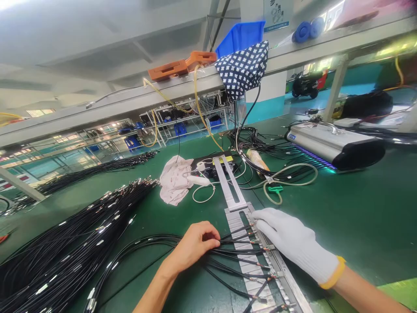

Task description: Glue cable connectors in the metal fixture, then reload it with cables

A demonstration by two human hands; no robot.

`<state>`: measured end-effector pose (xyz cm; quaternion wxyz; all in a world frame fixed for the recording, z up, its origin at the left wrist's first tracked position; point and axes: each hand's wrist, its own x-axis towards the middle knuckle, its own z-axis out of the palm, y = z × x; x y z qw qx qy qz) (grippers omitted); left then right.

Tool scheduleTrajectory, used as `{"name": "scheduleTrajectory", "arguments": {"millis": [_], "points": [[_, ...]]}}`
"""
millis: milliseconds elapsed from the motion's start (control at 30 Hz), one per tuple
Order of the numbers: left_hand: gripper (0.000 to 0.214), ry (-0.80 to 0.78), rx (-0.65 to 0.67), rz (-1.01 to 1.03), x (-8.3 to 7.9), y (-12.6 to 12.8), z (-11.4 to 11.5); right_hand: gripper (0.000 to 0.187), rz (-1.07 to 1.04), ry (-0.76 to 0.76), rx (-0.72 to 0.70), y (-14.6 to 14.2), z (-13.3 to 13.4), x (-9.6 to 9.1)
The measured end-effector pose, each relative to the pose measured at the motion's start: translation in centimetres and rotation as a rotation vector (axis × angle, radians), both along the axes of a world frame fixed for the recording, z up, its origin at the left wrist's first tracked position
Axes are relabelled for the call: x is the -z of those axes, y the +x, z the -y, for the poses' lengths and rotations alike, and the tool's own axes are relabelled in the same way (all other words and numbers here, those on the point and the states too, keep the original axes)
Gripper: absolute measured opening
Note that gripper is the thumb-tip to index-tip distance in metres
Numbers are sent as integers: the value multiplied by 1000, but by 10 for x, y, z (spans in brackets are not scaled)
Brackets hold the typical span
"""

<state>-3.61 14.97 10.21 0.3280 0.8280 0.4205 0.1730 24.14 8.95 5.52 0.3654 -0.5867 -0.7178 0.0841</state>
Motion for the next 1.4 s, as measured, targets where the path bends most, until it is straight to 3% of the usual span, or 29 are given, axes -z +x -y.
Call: {"name": "scheduleTrajectory", "arguments": {"millis": [167, 333, 633, 833, 1067, 1400], "points": [[22, -9, -34, 77, -13, -3, 5, 41, 12, -21, -39, 3, -2, 1], [33, 107, -119, 119, -5, -4, -5, 37, 165, -14, -86, -1, 2, -1], [30, 172, -132, 26, -7, 25, -12, 19, 349, 401, -18, -12, 10, 12], [28, 274, -155, -44, 0, 33, -12, 18, 379, 443, -16, -11, 13, 10], [23, 360, -143, -131, 14, 33, -10, 19, 417, 357, -39, -8, 10, 13], [24, 438, -161, -242, 15, 34, -8, 19, 449, 474, -44, -6, 12, 9]]}}
